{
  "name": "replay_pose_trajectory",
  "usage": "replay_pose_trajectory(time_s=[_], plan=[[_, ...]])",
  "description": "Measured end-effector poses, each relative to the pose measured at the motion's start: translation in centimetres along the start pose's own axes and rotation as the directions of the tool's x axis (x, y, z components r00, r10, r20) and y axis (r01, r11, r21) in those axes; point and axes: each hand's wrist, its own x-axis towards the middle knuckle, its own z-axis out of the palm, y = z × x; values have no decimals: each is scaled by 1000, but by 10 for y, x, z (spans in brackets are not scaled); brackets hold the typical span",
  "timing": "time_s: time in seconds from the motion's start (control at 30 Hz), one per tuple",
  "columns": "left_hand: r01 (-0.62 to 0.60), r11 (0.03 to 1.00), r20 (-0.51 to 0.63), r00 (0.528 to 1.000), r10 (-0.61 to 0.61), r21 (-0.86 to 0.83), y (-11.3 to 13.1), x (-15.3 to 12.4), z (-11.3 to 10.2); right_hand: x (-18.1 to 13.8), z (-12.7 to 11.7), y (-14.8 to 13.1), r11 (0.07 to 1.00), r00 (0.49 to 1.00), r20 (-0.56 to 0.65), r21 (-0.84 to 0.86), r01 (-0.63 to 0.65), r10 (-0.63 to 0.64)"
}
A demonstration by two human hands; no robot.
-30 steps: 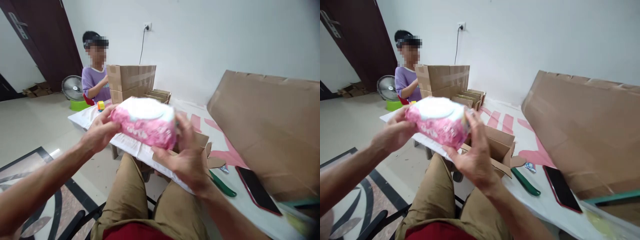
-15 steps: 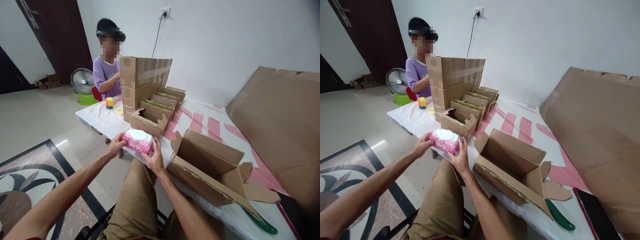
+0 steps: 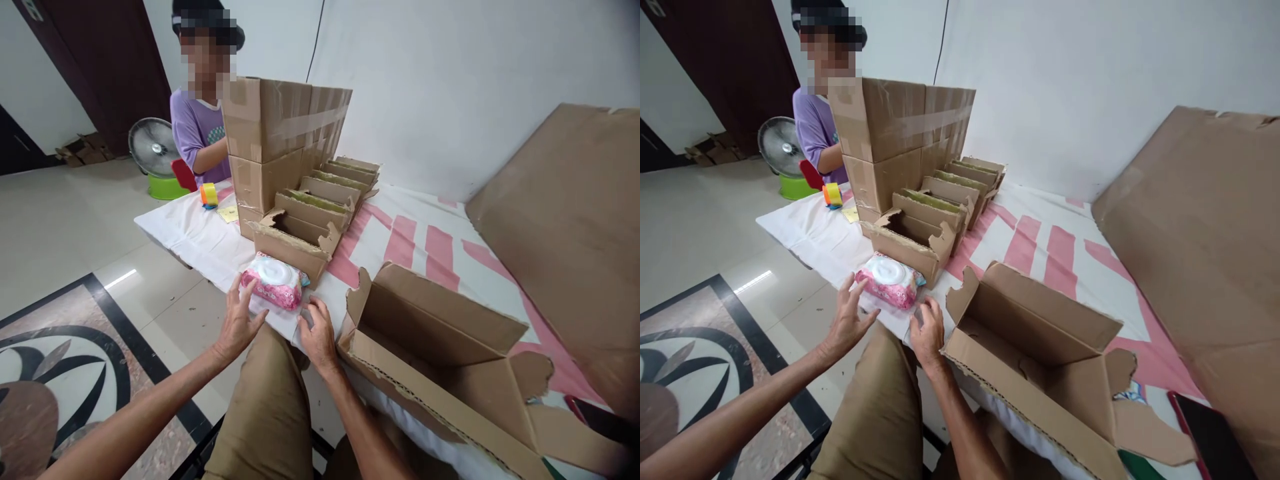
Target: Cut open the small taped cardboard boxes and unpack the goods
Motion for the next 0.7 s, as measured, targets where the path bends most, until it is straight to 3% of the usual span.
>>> replay_pose_trajectory(time_s=[0.13,0.27,0.47,0.7], plan=[[-66,994,50,997,62,91,10,14,23,0,-1,-5,1000,1000,22,1,9,-9],[-51,987,59,997,43,153,10,23,34,-2,1,-7,999,1000,-4,29,12,-12],[-45,986,68,997,35,161,14,31,42,-2,9,-3,993,998,-62,112,21,-14],[-65,986,87,995,52,155,26,58,67,0,15,4,986,994,-104,164,39,-22]])
